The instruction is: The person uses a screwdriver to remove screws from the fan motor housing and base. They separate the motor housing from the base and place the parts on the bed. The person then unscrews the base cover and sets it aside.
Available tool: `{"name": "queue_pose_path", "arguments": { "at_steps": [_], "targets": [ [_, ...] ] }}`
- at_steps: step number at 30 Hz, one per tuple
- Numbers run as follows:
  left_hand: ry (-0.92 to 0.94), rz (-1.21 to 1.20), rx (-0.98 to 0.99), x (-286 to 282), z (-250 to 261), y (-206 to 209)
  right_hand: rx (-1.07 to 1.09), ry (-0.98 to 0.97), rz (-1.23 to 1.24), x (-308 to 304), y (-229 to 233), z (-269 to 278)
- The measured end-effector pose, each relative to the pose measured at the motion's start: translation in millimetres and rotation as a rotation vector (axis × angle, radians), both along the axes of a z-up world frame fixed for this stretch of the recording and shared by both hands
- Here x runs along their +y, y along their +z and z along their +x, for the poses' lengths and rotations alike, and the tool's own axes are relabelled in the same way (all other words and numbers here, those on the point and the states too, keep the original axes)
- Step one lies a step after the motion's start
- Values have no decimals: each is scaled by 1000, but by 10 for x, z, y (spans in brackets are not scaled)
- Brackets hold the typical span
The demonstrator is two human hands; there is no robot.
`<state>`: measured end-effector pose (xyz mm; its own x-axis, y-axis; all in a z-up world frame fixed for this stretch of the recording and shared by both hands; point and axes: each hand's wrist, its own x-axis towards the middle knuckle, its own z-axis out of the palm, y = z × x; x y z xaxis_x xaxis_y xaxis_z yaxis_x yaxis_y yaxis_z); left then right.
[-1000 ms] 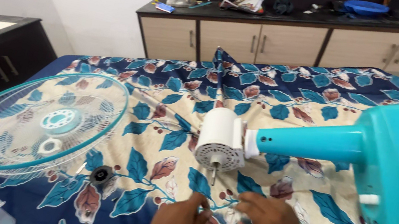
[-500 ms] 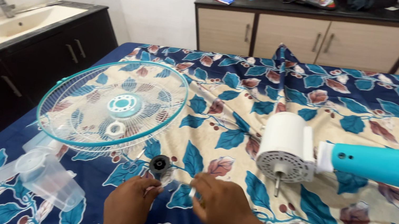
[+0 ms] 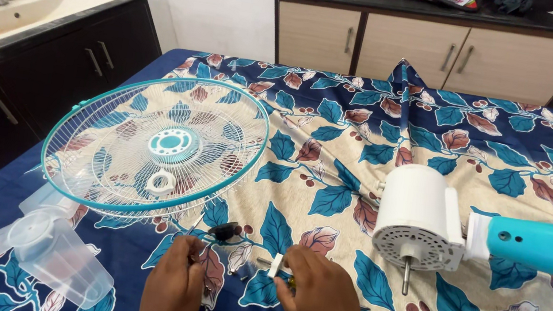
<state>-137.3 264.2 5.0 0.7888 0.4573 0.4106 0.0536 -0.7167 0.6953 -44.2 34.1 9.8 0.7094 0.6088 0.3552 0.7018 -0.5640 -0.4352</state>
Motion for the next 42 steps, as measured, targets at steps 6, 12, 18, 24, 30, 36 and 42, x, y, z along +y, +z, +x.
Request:
{"name": "queue_pose_path", "arguments": {
  "at_steps": [6,12,18,24,30,36,42],
  "targets": [
    [-109,55,-44,9,-25,-175,-124,122,68,18,55,-24],
    [-160,52,113,-62,-34,-37,-143,162,40,27,59,-20],
    [-188,59,95,-28,-28,-20,-114,161,-46,29,26,3],
    [-263,79,79,20,-21,-64,-25,154,-171,25,14,5],
    [-207,223,-88,10,9,-116,-252,171,43,-24,25,-42],
    [-90,215,-45,27,18,-172,-544,538,47,-190,76,-198],
    [3,232,-64,135,75,-393,-656,539,54,-580,124,-326]
  ]
}}
